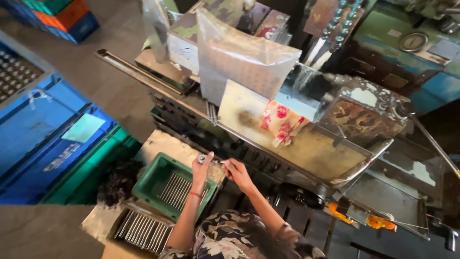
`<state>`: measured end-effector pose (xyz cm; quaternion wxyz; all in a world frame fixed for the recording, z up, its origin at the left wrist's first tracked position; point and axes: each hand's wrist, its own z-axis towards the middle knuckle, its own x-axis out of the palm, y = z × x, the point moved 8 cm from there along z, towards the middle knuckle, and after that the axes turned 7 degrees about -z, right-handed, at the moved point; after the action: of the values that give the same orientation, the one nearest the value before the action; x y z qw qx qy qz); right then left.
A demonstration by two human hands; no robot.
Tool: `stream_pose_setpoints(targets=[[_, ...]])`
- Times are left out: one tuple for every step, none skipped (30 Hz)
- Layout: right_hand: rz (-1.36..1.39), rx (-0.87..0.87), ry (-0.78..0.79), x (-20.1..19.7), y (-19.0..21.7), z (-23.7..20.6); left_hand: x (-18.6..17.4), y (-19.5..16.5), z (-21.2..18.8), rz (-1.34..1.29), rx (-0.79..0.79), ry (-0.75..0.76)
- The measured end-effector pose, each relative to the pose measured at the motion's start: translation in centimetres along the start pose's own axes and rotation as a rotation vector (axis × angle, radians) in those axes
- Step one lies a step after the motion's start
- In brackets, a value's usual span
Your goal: The person repeatedly picks small cylindrical metal parts from a green bin, places them into a lathe chuck, and operates the machine to machine the parts. After each cycle, the person removes the part and returns it to the bin, repeating the process.
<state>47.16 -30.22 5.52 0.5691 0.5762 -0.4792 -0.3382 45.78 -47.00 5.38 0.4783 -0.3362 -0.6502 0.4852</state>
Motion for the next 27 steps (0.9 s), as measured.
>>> stream_pose_setpoints(targets=[[0.009, -0.036, 0.013, 1.8, 0.4, 0.5, -0.8, 0.0, -0.4, -0.039, -0.023, -0.035], [0.017, -0.075, 0.026, 3.3, 0.8, 1.1, -1.4, -0.2, -0.9, -0.080, -0.042, -0.068], [0.027, -0.111, 0.040, 4.6, 1.1, 1.3, -2.1, -0.3, -1.3, -0.120, -0.063, -0.102], [0.030, -0.081, 0.001, 5.2, 0.8, 1.4, -2.8, -0.8, -1.8, -0.164, -0.040, -0.136], [0.034, -0.050, -0.039, 5.7, 0.5, 1.4, -3.6, -1.1, -2.1, -0.208, -0.017, -0.168], [0.037, -0.018, -0.080, 6.1, 0.0, 1.3, -4.4, -1.3, -2.6, -0.251, 0.004, -0.200], [0.019, -0.048, -0.055, 7.2, 0.2, 1.1, -5.0, -1.6, -2.9, -0.238, 0.026, -0.211], [0.000, -0.074, -0.031, 8.1, 0.2, 0.8, -5.6, -1.9, -3.2, -0.225, 0.044, -0.222], [-0.019, -0.098, -0.010, 8.9, 0.2, 0.4, -6.3, -2.1, -3.7, -0.211, 0.058, -0.232], [-0.014, -0.064, -0.008, 9.4, -0.2, 0.0, -6.9, -2.6, -4.1, -0.166, 0.102, -0.234], [-0.013, -0.035, -0.006, 9.7, -0.6, -0.3, -7.4, -3.3, -4.5, -0.124, 0.149, -0.234], [-0.012, -0.006, -0.002, 9.9, -0.9, -0.6, -7.9, -4.0, -4.9, -0.083, 0.197, -0.234], [-0.068, 0.008, -0.010, 9.9, -0.9, -0.8, -8.1, -6.1, -5.8, 0.112, 0.409, -0.209], [-0.124, 0.019, -0.016, 9.9, -0.9, -1.0, -8.0, -8.0, -7.1, 0.309, 0.620, -0.180], [-0.180, 0.029, -0.023, 9.9, -0.9, -1.2, -7.5, -9.5, -8.6, 0.509, 0.831, -0.148], [-0.147, 0.069, -0.003, 10.0, -1.1, -1.4, -7.5, -9.9, -9.1, 0.538, 0.875, -0.125], [-0.115, 0.111, 0.017, 10.3, -1.3, -1.5, -7.5, -10.1, -9.6, 0.568, 0.918, -0.101], [-0.082, 0.155, 0.039, 10.8, -1.7, -1.8, -7.4, -10.2, -10.1, 0.599, 0.960, -0.078], [-0.034, 0.111, 0.029, 11.2, -1.3, -1.9, -8.9, -9.1, -9.1, 0.369, 0.746, -0.126], [0.014, 0.067, 0.021, 11.9, -1.1, -2.0, -10.0, -7.5, -8.1, 0.141, 0.530, -0.170], [0.063, 0.025, 0.012, 12.7, -1.0, -2.2, -10.6, -5.4, -7.5, -0.083, 0.311, -0.210], [0.038, 0.012, -0.031, 13.1, -1.2, -2.4, -10.8, -5.2, -7.5, -0.073, 0.325, -0.238], [0.013, -0.004, -0.077, 13.6, -1.2, -2.5, -11.0, -5.1, -7.3, -0.065, 0.340, -0.263], [-0.016, -0.017, -0.124, 13.8, -1.4, -2.7, -11.0, -5.2, -7.4, -0.059, 0.351, -0.288], [-0.107, -0.213, -0.136, 14.3, 0.0, -3.0, -11.2, -4.6, -7.3, -0.184, 0.288, -0.308], [-0.198, -0.415, -0.146, 14.8, 1.5, -3.5, -11.2, -4.0, -7.1, -0.310, 0.227, -0.322], [-0.289, -0.614, -0.148, 15.4, 2.7, -4.3, -11.3, -3.3, -7.0, -0.435, 0.163, -0.337]])
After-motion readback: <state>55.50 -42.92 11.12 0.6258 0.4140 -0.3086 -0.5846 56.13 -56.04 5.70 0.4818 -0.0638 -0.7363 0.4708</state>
